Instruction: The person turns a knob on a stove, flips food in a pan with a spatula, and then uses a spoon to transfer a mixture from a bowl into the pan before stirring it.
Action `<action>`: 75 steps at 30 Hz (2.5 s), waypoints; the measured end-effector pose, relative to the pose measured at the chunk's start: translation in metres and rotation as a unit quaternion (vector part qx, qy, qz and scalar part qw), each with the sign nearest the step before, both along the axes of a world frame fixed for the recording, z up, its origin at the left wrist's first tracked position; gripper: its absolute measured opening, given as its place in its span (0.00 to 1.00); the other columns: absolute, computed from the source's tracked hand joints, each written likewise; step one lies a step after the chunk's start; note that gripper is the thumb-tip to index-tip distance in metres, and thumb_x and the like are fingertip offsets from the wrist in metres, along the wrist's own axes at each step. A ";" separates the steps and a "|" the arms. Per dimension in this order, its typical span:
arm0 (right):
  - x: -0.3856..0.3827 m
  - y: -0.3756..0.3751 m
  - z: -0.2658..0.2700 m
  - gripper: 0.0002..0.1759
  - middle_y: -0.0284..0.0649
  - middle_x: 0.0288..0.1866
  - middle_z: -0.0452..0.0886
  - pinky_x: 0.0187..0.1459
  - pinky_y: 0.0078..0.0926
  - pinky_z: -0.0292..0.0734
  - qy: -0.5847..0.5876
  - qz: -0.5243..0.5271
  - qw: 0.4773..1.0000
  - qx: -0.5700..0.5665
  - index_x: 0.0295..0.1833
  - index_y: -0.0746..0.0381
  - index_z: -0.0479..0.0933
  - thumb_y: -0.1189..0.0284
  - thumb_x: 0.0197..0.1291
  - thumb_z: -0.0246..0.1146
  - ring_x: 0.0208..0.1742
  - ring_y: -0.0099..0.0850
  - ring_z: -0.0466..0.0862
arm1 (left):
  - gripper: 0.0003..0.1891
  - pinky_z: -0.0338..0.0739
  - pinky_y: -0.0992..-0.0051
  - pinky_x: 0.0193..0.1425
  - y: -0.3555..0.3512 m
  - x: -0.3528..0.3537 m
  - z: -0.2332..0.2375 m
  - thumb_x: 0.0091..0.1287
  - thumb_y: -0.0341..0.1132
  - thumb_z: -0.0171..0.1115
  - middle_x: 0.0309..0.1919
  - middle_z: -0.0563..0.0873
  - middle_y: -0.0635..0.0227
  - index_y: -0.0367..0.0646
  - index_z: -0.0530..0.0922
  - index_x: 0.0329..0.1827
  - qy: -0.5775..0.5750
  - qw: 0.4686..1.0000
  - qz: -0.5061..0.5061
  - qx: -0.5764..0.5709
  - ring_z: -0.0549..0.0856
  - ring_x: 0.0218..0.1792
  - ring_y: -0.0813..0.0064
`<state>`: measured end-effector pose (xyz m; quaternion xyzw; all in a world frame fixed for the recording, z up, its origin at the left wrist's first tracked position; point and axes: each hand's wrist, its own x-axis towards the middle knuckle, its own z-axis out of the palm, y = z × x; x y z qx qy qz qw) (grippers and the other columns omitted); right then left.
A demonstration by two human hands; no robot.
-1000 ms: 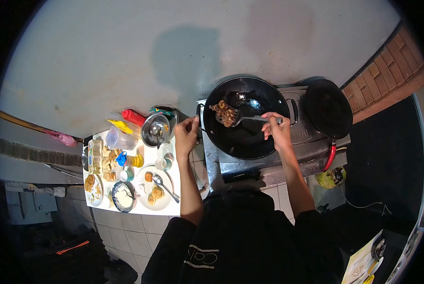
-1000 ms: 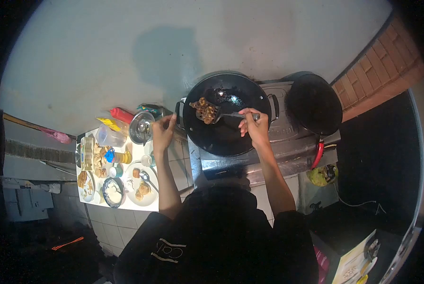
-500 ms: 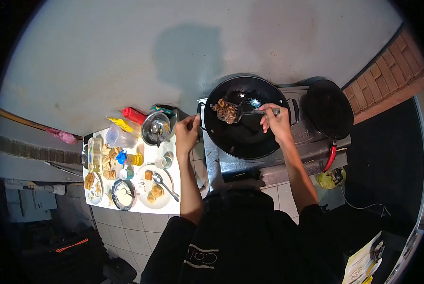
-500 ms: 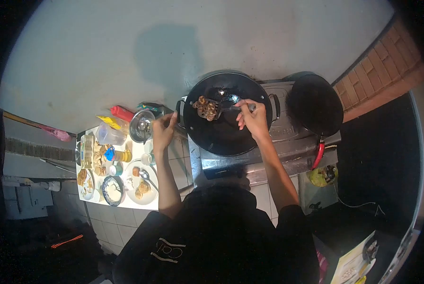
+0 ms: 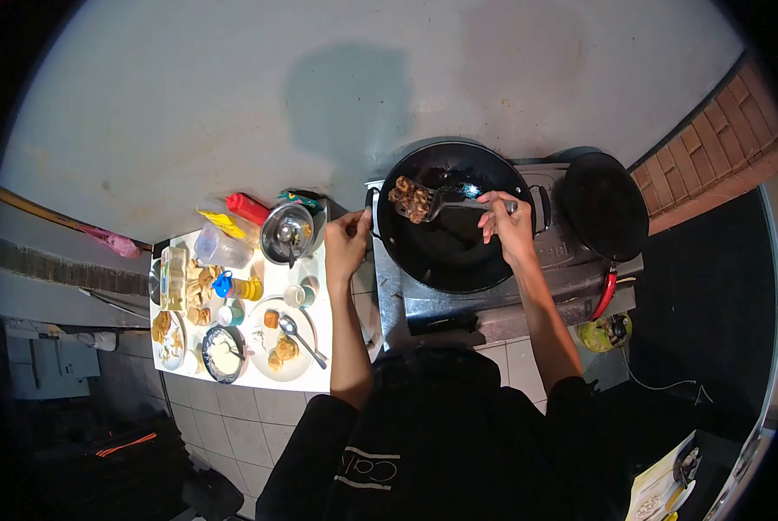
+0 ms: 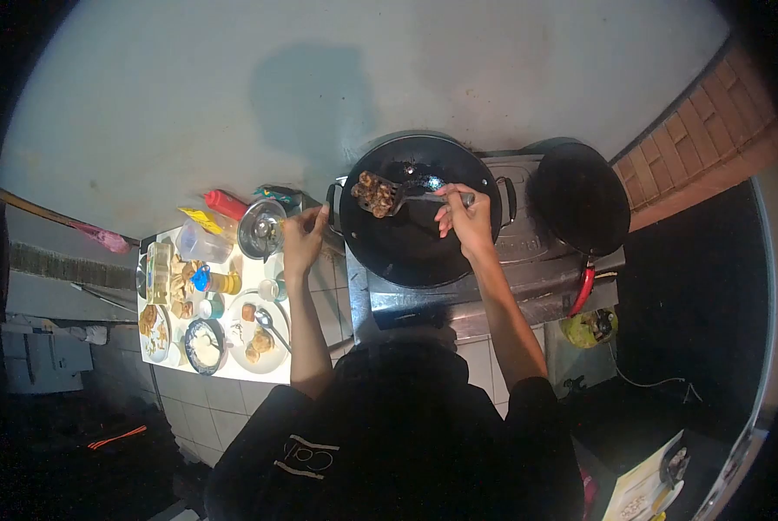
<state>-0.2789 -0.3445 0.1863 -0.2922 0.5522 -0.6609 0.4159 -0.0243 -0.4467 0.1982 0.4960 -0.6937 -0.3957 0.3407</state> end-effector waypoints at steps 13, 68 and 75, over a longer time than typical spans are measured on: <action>-0.004 0.012 -0.004 0.14 0.40 0.19 0.76 0.14 0.16 0.68 -0.012 -0.014 1.000 0.005 0.39 0.68 0.77 0.69 0.68 0.52 0.14 0.20 0.73 | 0.17 0.73 0.77 0.31 -0.002 0.001 -0.007 0.66 0.40 0.61 0.22 0.83 0.64 0.29 0.82 0.41 0.007 0.999 0.008 -0.041 0.78 0.24 0.81; 0.014 0.135 -0.031 0.10 0.40 0.22 0.76 0.14 0.17 0.65 -0.107 -0.187 0.976 -0.015 0.41 0.68 0.76 0.71 0.67 0.55 0.15 0.21 0.72 | 0.18 0.75 0.73 0.45 -0.001 0.003 -0.013 0.64 0.41 0.62 0.33 0.86 0.56 0.30 0.82 0.44 -0.048 0.997 0.035 -0.039 0.83 0.36 0.73; 0.013 0.140 -0.026 0.08 0.35 0.19 0.74 0.12 0.16 0.59 -0.065 -0.163 0.984 0.022 0.41 0.66 0.78 0.72 0.64 0.59 0.13 0.17 0.68 | 0.18 0.75 0.72 0.44 -0.002 0.003 -0.011 0.64 0.42 0.63 0.33 0.87 0.56 0.32 0.82 0.45 -0.047 0.998 0.031 -0.039 0.83 0.35 0.72</action>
